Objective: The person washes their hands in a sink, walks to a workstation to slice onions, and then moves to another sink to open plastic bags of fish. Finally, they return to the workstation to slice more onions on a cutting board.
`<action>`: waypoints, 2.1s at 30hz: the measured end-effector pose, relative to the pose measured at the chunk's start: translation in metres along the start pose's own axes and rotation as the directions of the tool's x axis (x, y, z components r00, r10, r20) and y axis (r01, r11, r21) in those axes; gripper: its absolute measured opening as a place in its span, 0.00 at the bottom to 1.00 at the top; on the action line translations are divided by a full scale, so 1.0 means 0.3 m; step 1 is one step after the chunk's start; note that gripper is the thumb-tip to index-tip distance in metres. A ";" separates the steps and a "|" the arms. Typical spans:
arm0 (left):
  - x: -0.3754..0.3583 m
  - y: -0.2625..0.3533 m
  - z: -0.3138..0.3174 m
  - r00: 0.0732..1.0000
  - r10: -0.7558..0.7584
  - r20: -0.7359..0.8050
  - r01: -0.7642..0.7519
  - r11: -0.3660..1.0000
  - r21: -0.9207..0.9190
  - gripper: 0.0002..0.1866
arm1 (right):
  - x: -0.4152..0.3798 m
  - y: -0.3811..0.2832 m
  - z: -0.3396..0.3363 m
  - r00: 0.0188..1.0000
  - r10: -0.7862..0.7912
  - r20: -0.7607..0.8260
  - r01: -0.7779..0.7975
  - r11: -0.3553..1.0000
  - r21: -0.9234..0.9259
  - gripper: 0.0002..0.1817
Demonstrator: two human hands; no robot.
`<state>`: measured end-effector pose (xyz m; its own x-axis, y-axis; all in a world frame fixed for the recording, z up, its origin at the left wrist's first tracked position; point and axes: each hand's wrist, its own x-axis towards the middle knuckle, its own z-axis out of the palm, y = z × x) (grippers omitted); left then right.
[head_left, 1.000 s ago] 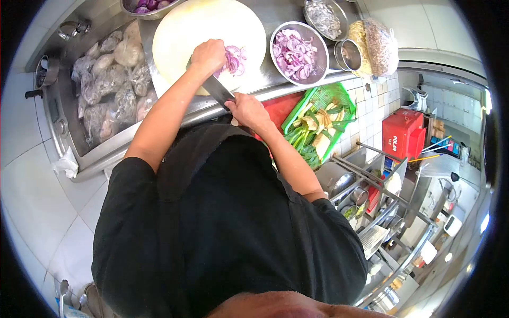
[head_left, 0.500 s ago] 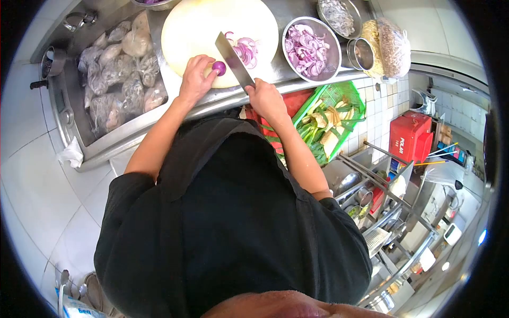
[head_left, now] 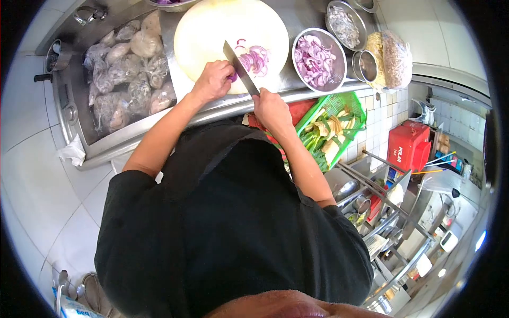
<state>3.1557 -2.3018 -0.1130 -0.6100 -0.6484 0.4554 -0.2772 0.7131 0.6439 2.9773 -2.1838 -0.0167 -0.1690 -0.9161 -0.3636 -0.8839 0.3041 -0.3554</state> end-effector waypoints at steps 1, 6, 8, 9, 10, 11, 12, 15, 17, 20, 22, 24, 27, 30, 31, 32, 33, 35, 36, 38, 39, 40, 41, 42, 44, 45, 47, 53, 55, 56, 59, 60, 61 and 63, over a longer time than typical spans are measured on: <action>-0.001 -0.002 -0.004 1.000 -0.013 0.011 0.013 1.000 0.006 0.10 | -0.004 0.000 0.013 1.000 -0.004 -0.017 0.004 1.000 0.007 0.14; -0.024 -0.010 0.005 0.998 -0.058 0.032 0.058 0.998 0.006 0.11 | 0.009 -0.008 -0.003 1.000 -0.004 0.007 0.004 1.000 -0.019 0.14; -0.028 -0.003 -0.003 0.997 -0.073 0.012 0.073 0.997 -0.024 0.11 | -0.003 -0.019 0.010 1.000 0.001 -0.024 -0.001 1.000 -0.012 0.14; -0.029 0.003 -0.001 0.997 -0.079 0.001 0.079 0.996 -0.042 0.12 | -0.010 -0.022 0.015 0.999 0.006 -0.040 -0.006 1.000 -0.011 0.14; -0.038 0.003 0.004 0.996 -0.084 0.009 0.085 0.996 -0.033 0.12 | -0.010 -0.018 0.026 1.000 0.004 -0.024 -0.004 1.000 -0.015 0.14; -0.042 0.000 0.004 0.996 -0.086 0.015 0.087 0.996 -0.021 0.12 | 0.003 -0.010 0.039 1.000 0.001 -0.011 -0.001 1.000 -0.019 0.14; -0.040 -0.006 0.005 0.996 -0.090 0.018 0.090 0.996 -0.006 0.12 | 0.014 -0.004 0.043 1.000 -0.007 0.001 0.007 1.000 -0.023 0.15; -0.046 -0.006 0.009 0.997 -0.075 -0.026 0.075 0.997 -0.017 0.12 | -0.016 -0.023 0.001 1.000 0.020 0.020 -0.020 1.000 -0.007 0.15; -0.050 -0.009 0.006 0.995 -0.101 -0.001 0.100 0.995 -0.026 0.12 | -0.016 -0.010 0.015 0.999 0.026 0.035 -0.026 1.000 0.001 0.16; -0.042 0.002 0.005 0.988 -0.155 0.005 0.155 0.987 -0.031 0.13 | 0.037 0.037 0.053 0.997 0.017 0.076 -0.019 0.999 0.027 0.18; -0.027 0.001 -0.002 0.985 -0.165 0.041 0.165 0.986 -0.004 0.13 | 0.061 0.083 0.024 0.994 0.012 0.112 -0.021 0.997 0.077 0.20; -0.021 -0.007 -0.007 0.981 -0.163 0.105 0.158 0.986 0.052 0.14 | 0.074 0.107 0.019 0.994 0.044 0.098 -0.053 0.994 0.098 0.21; 0.047 0.082 -0.028 0.849 -0.476 0.230 0.396 0.861 0.319 0.15 | 0.073 0.105 0.026 0.996 0.068 0.065 -0.074 0.992 0.098 0.21; 0.093 0.160 -0.057 0.648 -0.707 0.283 0.668 0.707 0.234 0.14 | 0.058 0.073 0.024 0.995 0.090 0.045 -0.094 0.993 0.077 0.20; 0.071 0.140 -0.046 0.773 -0.593 0.224 0.579 0.805 0.132 0.13 | 0.051 0.065 0.023 0.995 0.094 0.035 -0.097 0.992 0.077 0.20; 0.030 0.105 -0.039 0.871 -0.468 0.147 0.468 0.883 0.039 0.12 | 0.044 0.056 0.024 0.995 0.097 0.027 -0.099 0.992 0.078 0.19; -0.005 0.069 -0.031 0.940 -0.336 0.055 0.338 0.940 -0.042 0.11 | 0.038 0.045 0.027 0.995 0.098 0.020 -0.099 0.992 0.079 0.19; -0.012 0.044 -0.034 0.980 -0.184 0.075 0.187 0.981 -0.043 0.08 | 0.023 0.022 0.031 0.995 0.102 0.018 -0.103 0.992 0.074 0.18; -0.010 0.034 -0.031 0.991 -0.104 0.082 0.108 0.993 -0.046 0.07 | 0.015 0.014 0.024 0.994 0.104 0.014 -0.105 0.992 0.068 0.17; -0.004 0.021 -0.021 0.993 -0.084 0.079 0.088 0.995 -0.052 0.07 | -0.012 0.006 -0.006 0.998 0.067 0.001 -0.067 0.997 0.046 0.16; -0.004 0.014 -0.016 0.994 -0.076 0.077 0.080 0.995 -0.054 0.07 | -0.019 0.005 -0.012 0.999 0.047 -0.003 -0.047 0.998 0.034 0.16; -0.004 0.013 -0.015 0.994 -0.071 0.081 0.074 0.996 -0.040 0.07 | -0.024 0.004 -0.007 0.999 0.044 -0.005 -0.044 0.999 0.029 0.15; -0.004 0.012 -0.015 0.994 -0.066 0.085 0.068 0.997 -0.025 0.07 | -0.027 0.004 0.001 0.999 0.041 -0.008 -0.041 0.999 0.025 0.15; -0.003 0.012 -0.014 0.994 -0.060 0.087 0.061 0.998 -0.010 0.08 | -0.028 0.004 0.008 0.999 0.037 -0.012 -0.037 0.999 0.019 0.14; -0.019 0.007 -0.004 0.988 -0.096 0.118 0.097 0.995 0.004 0.08 | -0.009 0.014 0.036 1.000 0.008 -0.003 -0.008 1.000 -0.002 0.14; -0.017 0.001 -0.001 0.986 -0.111 0.126 0.110 0.994 0.015 0.08 | 0.007 0.017 0.038 1.000 -0.012 -0.004 0.012 1.000 -0.014 0.13; -0.021 -0.001 0.011 0.998 -0.055 0.033 0.055 0.998 0.003 0.07 | -0.012 0.006 0.007 1.000 -0.014 -0.019 0.014 1.000 -0.017 0.13; -0.035 -0.015 0.029 0.998 -0.063 0.003 0.063 0.998 -0.019 0.07 | -0.003 0.004 0.021 1.000 0.024 0.012 -0.024 0.999 -0.046 0.13; -0.042 -0.020 0.023 0.998 -0.068 -0.008 0.068 0.997 -0.023 0.07 | -0.011 -0.013 0.005 1.000 0.020 0.010 -0.020 1.000 -0.024 0.14; -0.041 -0.015 0.026 0.997 -0.067 -0.030 0.066 0.997 -0.030 0.07 | -0.027 -0.020 0.001 1.000 0.019 -0.003 -0.019 1.000 -0.008 0.14; -0.044 -0.002 0.026 0.996 -0.085 -0.038 0.084 0.996 -0.034 0.06 | -0.009 -0.003 0.039 1.000 0.009 0.002 -0.009 0.999 -0.031 0.14; -0.040 0.002 0.021 0.996 -0.089 -0.030 0.088 0.996 -0.028 0.06 | 0.000 0.003 0.052 1.000 0.004 0.006 -0.003 0.999 -0.048 0.14; -0.038 -0.004 0.023 0.996 -0.083 -0.042 0.081 0.996 -0.037 0.06 | -0.002 -0.002 0.034 1.000 -0.003 -0.001 0.003 0.999 -0.041 0.14; -0.046 -0.014 0.031 0.996 -0.076 -0.057 0.073 0.996 -0.057 0.06 | -0.023 -0.017 -0.002 1.000 -0.009 -0.008 0.009 1.000 -0.021 0.14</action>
<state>3.1585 -2.2933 -0.1276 -0.5441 -0.7147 0.4394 -0.2783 0.6478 0.7091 2.9827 -2.1790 -0.0118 -0.1646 -0.9209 -0.3535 -0.8944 0.2904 -0.3402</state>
